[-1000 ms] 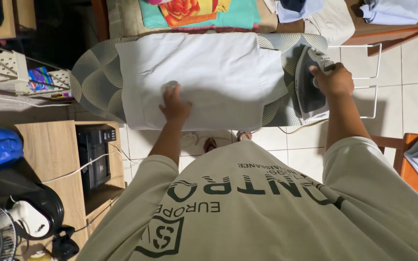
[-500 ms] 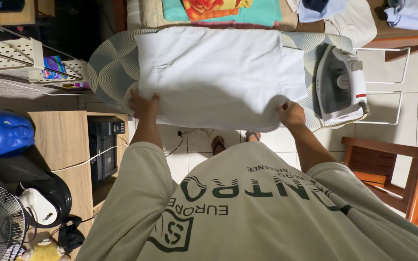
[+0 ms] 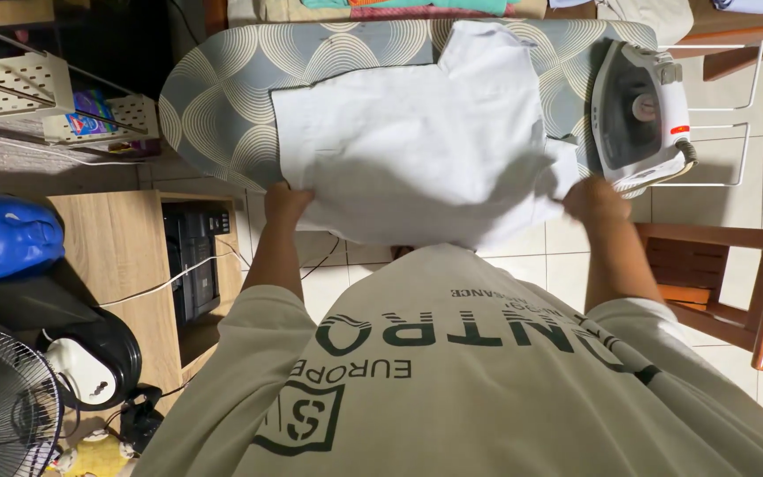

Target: The person picks up a white shirt from a pile of clothes, spreads it onto an ironing board, and irons different sections of the garment using an iron.

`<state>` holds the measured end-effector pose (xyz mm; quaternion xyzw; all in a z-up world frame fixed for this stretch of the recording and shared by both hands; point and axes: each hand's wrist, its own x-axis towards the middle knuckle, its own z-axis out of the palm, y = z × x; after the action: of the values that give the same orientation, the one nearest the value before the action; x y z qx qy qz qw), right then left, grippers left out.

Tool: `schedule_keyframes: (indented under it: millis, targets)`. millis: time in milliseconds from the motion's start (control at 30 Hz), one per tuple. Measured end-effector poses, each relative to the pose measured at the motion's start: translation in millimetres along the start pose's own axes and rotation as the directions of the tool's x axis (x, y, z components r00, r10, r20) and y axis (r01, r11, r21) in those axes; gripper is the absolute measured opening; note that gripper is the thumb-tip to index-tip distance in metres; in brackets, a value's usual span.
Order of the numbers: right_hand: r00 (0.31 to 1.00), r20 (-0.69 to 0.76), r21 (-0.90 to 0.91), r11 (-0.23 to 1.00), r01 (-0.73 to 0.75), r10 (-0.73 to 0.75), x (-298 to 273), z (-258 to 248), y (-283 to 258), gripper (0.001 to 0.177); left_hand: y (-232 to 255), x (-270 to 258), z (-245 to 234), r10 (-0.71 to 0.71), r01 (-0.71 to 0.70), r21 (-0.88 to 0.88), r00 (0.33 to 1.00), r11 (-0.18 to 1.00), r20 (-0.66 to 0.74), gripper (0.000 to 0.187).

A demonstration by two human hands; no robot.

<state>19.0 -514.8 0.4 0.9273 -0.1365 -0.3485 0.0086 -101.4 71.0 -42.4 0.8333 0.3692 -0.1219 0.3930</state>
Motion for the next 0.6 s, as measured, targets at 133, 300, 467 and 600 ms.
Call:
schedule_keyframes:
  millis: [133,300,467,600]
  targets:
    - [0.426,-0.894,-0.070,0.983,0.169,-0.136,50.8,-47.4,27.8,0.045,15.5,8.6,20.5,-0.027,0.065,0.179,0.979,0.982,-0.203,0.075]
    - [0.635,-0.771,0.081,0.997,0.011,0.055,120.1,-94.2,40.2,0.074,28.2,18.4,33.5,-0.106,0.148,0.130,0.952,0.980,-0.289,0.076]
    - [0.863,-0.506,0.292,0.945,0.150,0.019,63.8,-132.7,20.3,0.065,20.6,42.9,39.6,-0.109,0.129,0.045,0.947,0.991,-0.302,0.066]
    - [0.743,-0.533,-0.028,0.887,0.462,-0.404,-21.1,-156.3,-25.7,0.069,16.3,66.7,43.8,-0.019,0.032,0.032,0.935,0.999,-0.353,0.062]
